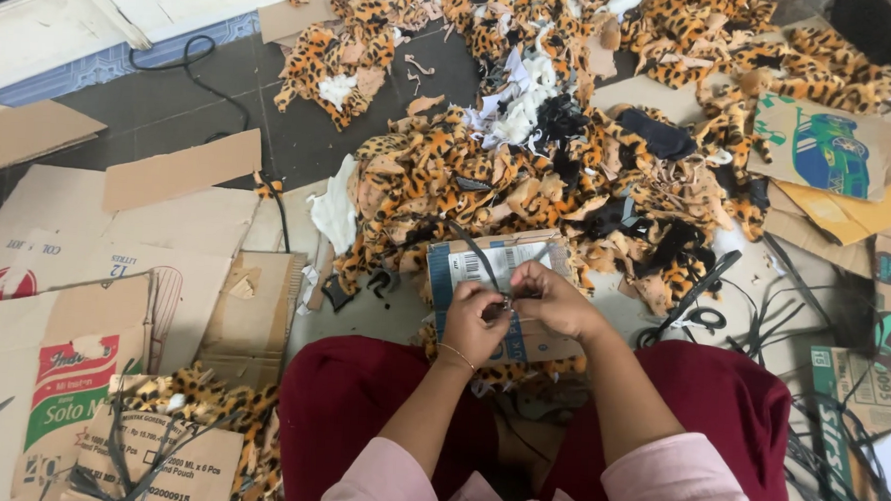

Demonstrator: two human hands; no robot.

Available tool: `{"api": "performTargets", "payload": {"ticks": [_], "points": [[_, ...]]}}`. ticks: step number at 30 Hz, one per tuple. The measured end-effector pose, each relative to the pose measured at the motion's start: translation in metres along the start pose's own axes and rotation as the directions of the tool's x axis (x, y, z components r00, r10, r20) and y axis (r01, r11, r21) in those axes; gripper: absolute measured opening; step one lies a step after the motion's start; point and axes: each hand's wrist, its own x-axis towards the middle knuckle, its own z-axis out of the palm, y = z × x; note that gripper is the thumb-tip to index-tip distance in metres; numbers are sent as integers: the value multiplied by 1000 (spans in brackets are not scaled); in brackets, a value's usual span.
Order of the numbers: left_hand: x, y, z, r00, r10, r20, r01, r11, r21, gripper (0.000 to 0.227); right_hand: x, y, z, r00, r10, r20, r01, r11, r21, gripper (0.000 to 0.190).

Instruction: The person uses scissors to cut small pieces of tiger-print fabric and cardboard on the floor, then stuff these pieces into a small rectangular fabric pouch.

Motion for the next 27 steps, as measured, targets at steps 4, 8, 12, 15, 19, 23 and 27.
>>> {"api": "performTargets", "payload": {"ticks": [4, 8, 12, 15, 19, 23, 27], "points": [[0, -24, 5, 998, 55, 6, -55, 998, 8, 19, -7, -22, -3, 1000, -3, -25, 2, 999, -37, 40], [0, -19, -4, 999, 34, 13, -33, 999, -37, 22, 0, -9, -2, 964, -38, -263, -15, 980, -197, 24], [-3, -24, -8, 994, 94, -50, -82, 978, 194, 22, 4, 14, -9, 831, -28, -555, -261, 862, -434, 20], [-10, -32, -20, 987, 139, -75, -94, 897, 432, 19, 15, 47, -20, 780, 4, -626, -405, 766, -500, 18], [-14, -32, -29, 989, -115, -92, 146, 838, 525, 20, 23, 49, -24, 766, -17, -642, -437, 719, -541, 15], [3, -16, -55, 984, -162, -79, 180, 893, 412, 24, 2, 16, -28, 853, -66, -517, -307, 738, -601, 17], [9, 8, -92, 678, -734, -32, 648, 618, -445, 106, -45, -62, -34, 908, -122, -400, -51, 917, -395, 33]]}}
